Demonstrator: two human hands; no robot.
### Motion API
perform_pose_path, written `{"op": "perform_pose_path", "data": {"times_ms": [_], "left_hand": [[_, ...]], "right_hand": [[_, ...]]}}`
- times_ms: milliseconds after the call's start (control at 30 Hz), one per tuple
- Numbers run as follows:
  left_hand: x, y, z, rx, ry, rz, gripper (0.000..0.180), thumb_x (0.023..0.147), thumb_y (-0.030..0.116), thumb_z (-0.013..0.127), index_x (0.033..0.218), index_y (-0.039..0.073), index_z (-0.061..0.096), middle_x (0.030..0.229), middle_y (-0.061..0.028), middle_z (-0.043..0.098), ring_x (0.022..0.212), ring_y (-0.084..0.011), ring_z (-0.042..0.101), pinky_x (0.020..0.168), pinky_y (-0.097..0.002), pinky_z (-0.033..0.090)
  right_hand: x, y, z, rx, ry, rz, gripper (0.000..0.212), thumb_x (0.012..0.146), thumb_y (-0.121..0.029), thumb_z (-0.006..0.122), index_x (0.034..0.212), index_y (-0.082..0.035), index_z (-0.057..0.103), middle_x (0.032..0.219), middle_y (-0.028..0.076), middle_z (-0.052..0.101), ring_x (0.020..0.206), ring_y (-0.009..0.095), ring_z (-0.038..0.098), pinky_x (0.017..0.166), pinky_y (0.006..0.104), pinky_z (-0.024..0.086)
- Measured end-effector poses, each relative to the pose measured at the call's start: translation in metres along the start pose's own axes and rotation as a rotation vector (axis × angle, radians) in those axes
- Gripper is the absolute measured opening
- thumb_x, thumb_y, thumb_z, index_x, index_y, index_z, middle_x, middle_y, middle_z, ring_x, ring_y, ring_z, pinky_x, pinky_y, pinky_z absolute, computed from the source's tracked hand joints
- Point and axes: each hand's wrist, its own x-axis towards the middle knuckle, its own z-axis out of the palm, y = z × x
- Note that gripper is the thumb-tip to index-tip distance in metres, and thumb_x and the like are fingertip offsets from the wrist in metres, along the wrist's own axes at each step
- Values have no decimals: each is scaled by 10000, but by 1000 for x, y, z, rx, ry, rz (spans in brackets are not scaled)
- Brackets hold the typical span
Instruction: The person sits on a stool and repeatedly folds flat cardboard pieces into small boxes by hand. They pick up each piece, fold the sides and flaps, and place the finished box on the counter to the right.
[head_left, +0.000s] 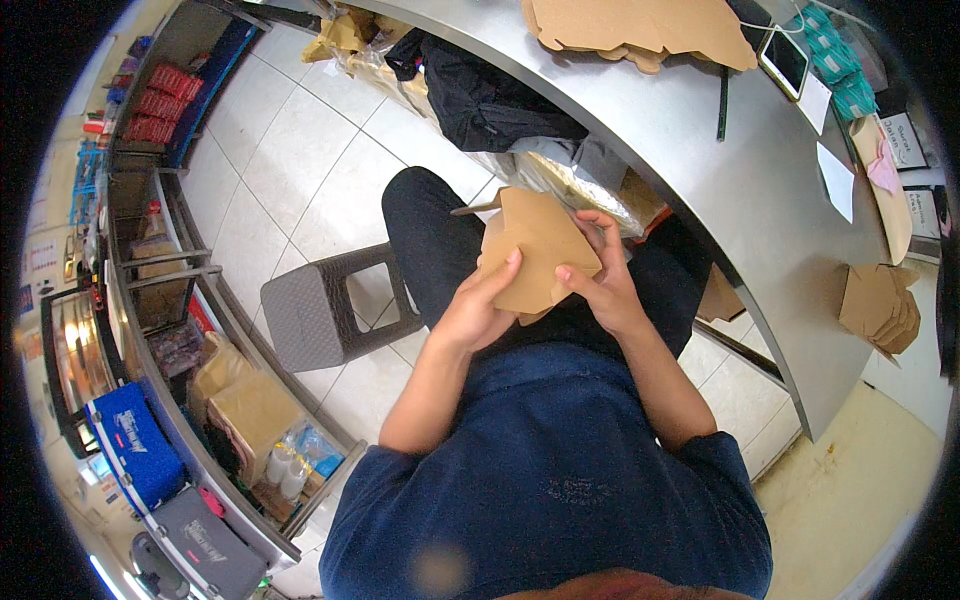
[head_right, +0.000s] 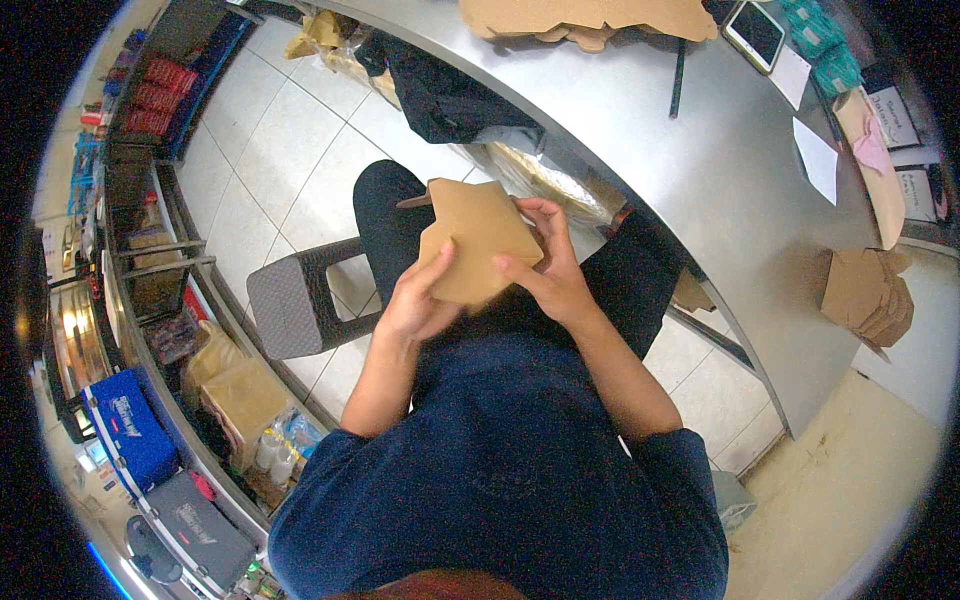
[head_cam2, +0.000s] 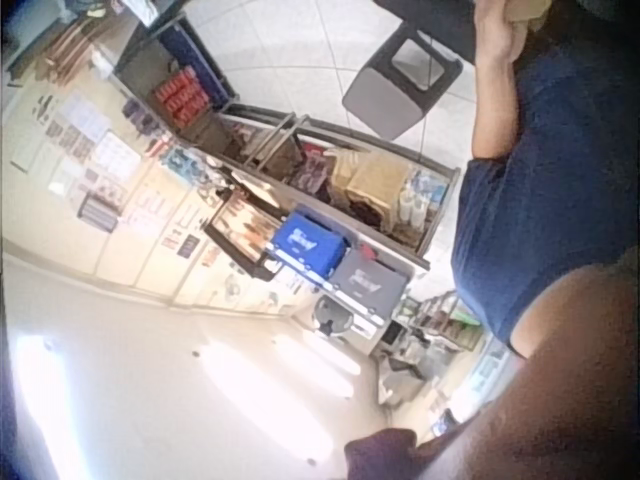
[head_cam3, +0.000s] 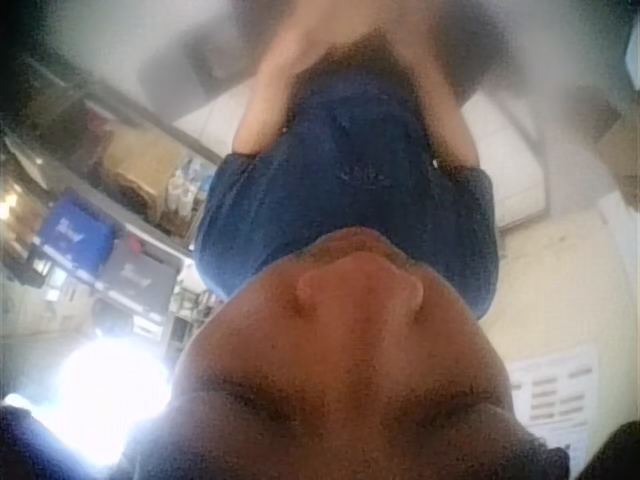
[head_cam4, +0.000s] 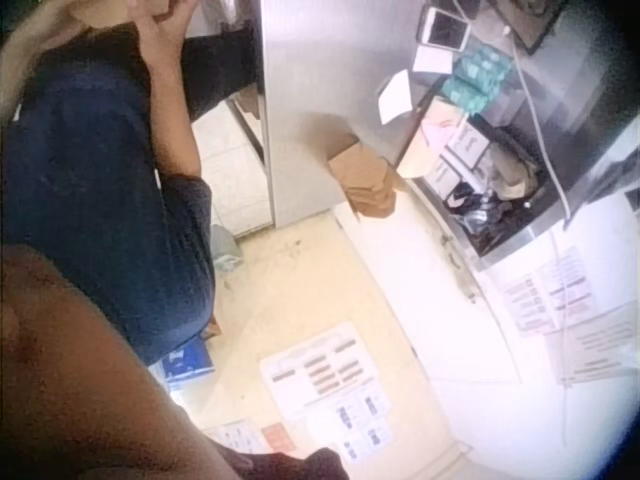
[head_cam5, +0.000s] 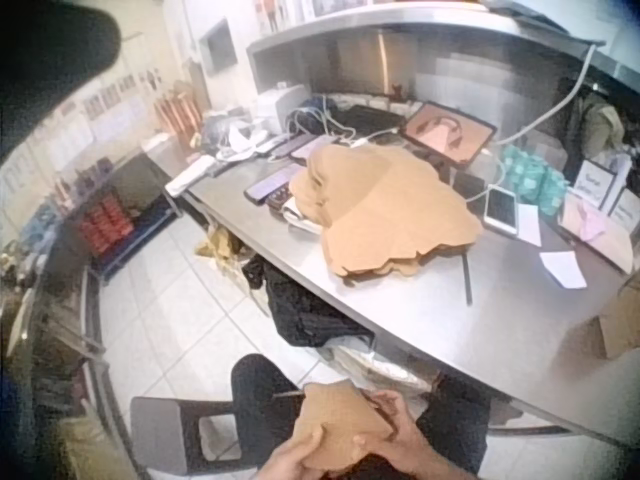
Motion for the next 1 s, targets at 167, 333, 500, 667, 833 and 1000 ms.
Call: {"op": "perform_pose_path", "data": {"times_ms": [167,333,500,667,833,1000], "left_hand": [[-4,0,5,-69,12,39,577,1082,383,484,1523,31,363,1481,-152,500,1361,-289,504,1141,-470,404],[-4,-3,9,-132,-14,27,589,1084,401,464,1532,37,352,1503,-151,483,1390,-302,475,1169,-483,372],[-5,-8,6,-188,-67,40,571,1094,372,456,1539,34,342,1501,-138,480,1390,-266,474,1148,-437,401],[-6,5,-3,99,-2,-59,576,1093,355,474,1526,-9,364,1473,-135,511,1361,-247,503,1124,-398,415],[-7,5,-13,95,-25,-125,579,1089,350,492,1508,-35,388,1456,-150,530,1335,-245,533,1115,-388,424],[-3,3,-12,-21,-1,-129,557,1090,342,488,1495,-34,411,1431,-152,557,1299,-244,568,1094,-386,449]], "right_hand": [[-1,3,-1,-52,-33,-47,763,829,-93,825,1433,-84,360,1502,136,388,1431,255,367,1181,403,317],[3,7,1,-66,-3,-98,775,811,-111,837,1424,-81,364,1486,126,398,1432,263,368,1187,409,311],[2,5,2,-220,11,-136,805,792,-147,861,1411,-82,351,1486,166,393,1419,263,378,1177,409,324],[6,2,-17,-256,-100,-13,614,843,-112,809,1293,-111,390,1565,192,351,1449,266,355,1184,405,308],[12,4,-15,-87,7,24,548,861,-146,826,1226,-114,419,1495,176,425,1350,251,439,1139,406,364],[11,13,-14,-280,47,-90,456,885,-121,798,1239,-84,512,1547,193,408,1373,252,458,1112,382,408]]}}
